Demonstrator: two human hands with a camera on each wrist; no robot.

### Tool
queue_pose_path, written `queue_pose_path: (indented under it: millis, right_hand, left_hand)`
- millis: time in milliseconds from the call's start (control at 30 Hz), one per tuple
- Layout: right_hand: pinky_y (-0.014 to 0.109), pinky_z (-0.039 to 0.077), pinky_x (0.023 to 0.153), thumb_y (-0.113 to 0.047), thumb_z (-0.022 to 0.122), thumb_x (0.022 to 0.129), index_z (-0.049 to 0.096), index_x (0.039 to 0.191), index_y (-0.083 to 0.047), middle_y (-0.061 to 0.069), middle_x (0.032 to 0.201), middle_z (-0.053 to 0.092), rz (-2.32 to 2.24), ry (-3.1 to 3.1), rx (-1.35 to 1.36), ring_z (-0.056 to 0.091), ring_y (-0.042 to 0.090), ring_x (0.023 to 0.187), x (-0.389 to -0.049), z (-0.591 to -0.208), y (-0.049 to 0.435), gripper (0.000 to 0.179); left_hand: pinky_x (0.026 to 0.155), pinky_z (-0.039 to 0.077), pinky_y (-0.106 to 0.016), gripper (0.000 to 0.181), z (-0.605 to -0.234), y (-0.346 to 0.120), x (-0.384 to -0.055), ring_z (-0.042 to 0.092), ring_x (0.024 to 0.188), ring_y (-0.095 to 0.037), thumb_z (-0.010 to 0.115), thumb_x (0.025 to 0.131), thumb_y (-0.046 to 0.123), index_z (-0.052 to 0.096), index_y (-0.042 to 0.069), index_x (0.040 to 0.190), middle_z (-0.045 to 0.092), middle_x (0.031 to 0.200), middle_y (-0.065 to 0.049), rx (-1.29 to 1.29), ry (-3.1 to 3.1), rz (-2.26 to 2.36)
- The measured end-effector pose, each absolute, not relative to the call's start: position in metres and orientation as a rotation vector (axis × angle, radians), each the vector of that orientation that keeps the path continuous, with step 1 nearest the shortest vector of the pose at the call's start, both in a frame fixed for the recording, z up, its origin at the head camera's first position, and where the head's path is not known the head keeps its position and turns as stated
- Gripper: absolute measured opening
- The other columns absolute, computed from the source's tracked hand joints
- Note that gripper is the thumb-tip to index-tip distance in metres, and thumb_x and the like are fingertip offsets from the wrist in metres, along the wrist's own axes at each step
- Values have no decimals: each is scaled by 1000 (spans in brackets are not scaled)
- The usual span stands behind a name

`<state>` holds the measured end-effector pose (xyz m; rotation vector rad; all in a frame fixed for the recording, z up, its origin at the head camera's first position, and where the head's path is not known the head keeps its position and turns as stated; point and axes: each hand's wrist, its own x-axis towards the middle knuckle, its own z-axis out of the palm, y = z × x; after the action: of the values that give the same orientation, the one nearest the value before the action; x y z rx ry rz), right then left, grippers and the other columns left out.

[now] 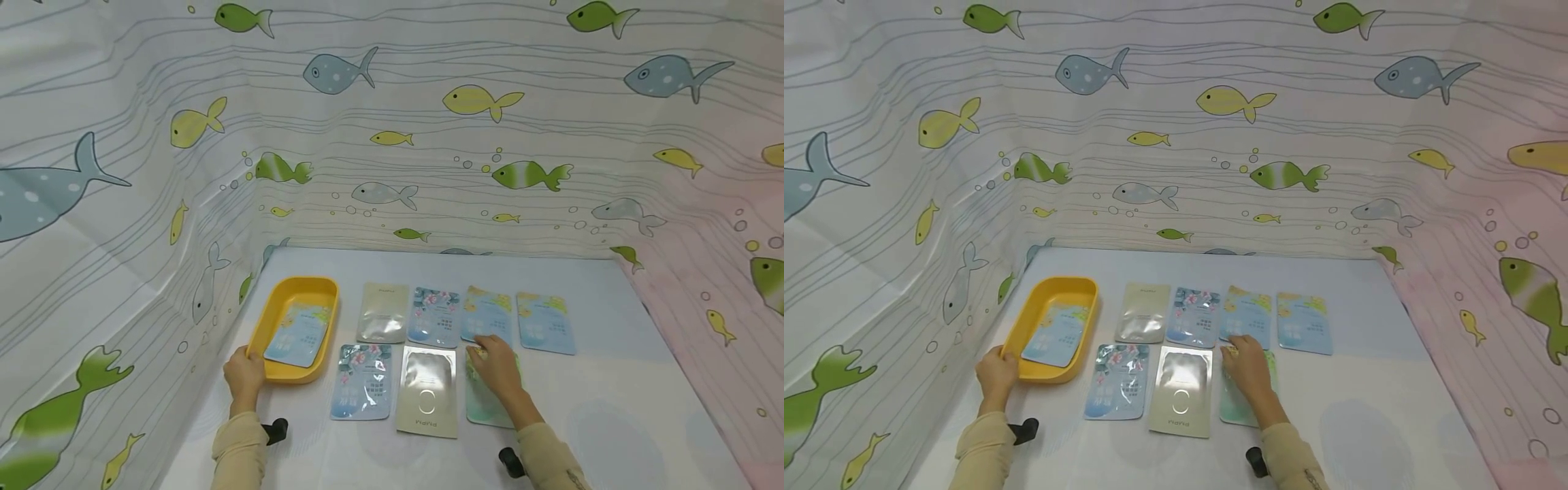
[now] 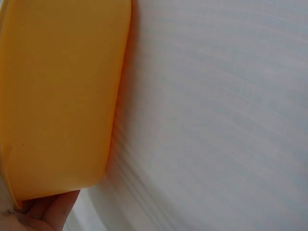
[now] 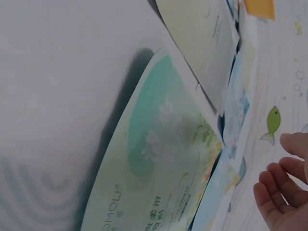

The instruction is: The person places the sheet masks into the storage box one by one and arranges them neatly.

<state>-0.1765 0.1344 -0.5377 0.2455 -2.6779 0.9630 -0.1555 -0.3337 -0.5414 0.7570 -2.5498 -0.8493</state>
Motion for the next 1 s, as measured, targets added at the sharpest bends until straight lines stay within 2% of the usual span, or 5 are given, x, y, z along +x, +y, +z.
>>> queue_pose_path:
  millis: [300, 600, 767, 1000]
  right_hand:
    - [46, 50, 70, -5, 65, 84, 64, 104, 10, 20, 89, 65, 979, -2814, -11, 61, 32, 81, -157, -543, 168, 25]
    - [49, 49, 71, -8, 61, 85, 60, 107, 12, 25, 94, 63, 1019, -2907, -240, 60, 38, 85, -141, -542, 195, 30]
    - [49, 49, 70, -10, 63, 83, 58, 105, 15, 28, 95, 62, 985, -2988, -348, 60, 39, 83, -138, -541, 203, 35]
    - [54, 46, 79, -14, 69, 80, 52, 107, 20, 37, 102, 58, 969, -3114, -454, 55, 50, 95, -137, -544, 203, 46]
  left_hand:
    - [86, 38, -60, 30, -540, -331, -153, 50, 96, -57, 41, 89, 1, 54, -19, 106, 56, 102, -41, 772, -2543, -855]
    - [84, 38, -61, 31, -539, -330, -155, 50, 94, -58, 40, 88, 1, 54, -20, 105, 56, 101, -41, 761, -2531, -833]
    - [84, 38, -61, 32, -540, -332, -156, 50, 95, -58, 39, 87, 1, 54, -20, 106, 56, 101, -41, 758, -2532, -830]
    - [86, 38, -61, 32, -541, -332, -155, 49, 96, -58, 38, 88, 1, 53, -20, 107, 55, 102, -41, 770, -2548, -851]
